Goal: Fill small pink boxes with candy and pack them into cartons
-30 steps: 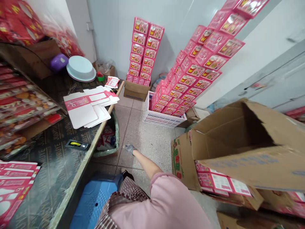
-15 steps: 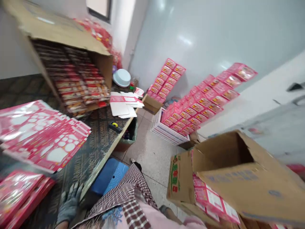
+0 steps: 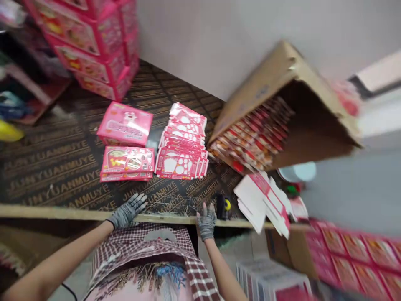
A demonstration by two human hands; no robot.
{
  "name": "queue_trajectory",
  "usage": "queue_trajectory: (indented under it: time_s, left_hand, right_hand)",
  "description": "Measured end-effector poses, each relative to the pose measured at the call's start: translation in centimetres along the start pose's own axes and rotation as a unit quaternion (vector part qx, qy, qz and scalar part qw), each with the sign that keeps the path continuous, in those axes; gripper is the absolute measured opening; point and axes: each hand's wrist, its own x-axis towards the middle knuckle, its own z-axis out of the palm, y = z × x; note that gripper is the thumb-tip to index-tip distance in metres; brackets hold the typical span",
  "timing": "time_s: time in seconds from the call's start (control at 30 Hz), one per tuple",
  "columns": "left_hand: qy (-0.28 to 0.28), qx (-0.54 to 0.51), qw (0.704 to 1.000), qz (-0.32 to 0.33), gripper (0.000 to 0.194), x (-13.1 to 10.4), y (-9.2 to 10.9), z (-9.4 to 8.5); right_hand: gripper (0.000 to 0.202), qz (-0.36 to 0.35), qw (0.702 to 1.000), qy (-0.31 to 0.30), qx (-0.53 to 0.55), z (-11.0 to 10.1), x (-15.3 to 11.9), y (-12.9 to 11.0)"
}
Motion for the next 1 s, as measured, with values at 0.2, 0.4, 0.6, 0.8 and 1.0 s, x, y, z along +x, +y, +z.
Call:
queue_trajectory:
  time_s: [0.2, 0.4, 0.6, 0.8, 1.0]
  left_hand:
    - [0.025, -0.004, 0.994, -0.105, 0.106, -1.2, 2.5, 0.9]
    - [0.054, 0.100, 0.988, -0.105, 0.108, -1.0, 2.9, 2.8]
    - [0.047, 0.116, 0.981, -0.147, 0.102, -1.7, 2.4, 2.0]
    - [0.062, 0.074, 0.982, -0.162, 0.096, -0.7, 3.8, -0.6]
    - [0.455, 0.014, 0.795, -0.402, 0.084, -0.3, 2.6, -10.7]
  right_hand:
    - [0.069, -0.074, 0.997, 0.013, 0.026, 12.3, 2.5, 7.6]
    - [0.065, -0.128, 0.981, 0.141, 0.043, 15.0, 2.1, 9.2]
    - [0.056, -0.089, 0.976, 0.186, 0.076, 13.3, 2.3, 8.5]
    - [0.044, -0.086, 0.959, 0.210, 0.171, 15.5, 3.6, 9.0]
    - [0.046, -0.114, 0.952, 0.195, 0.208, 15.9, 4.7, 9.1]
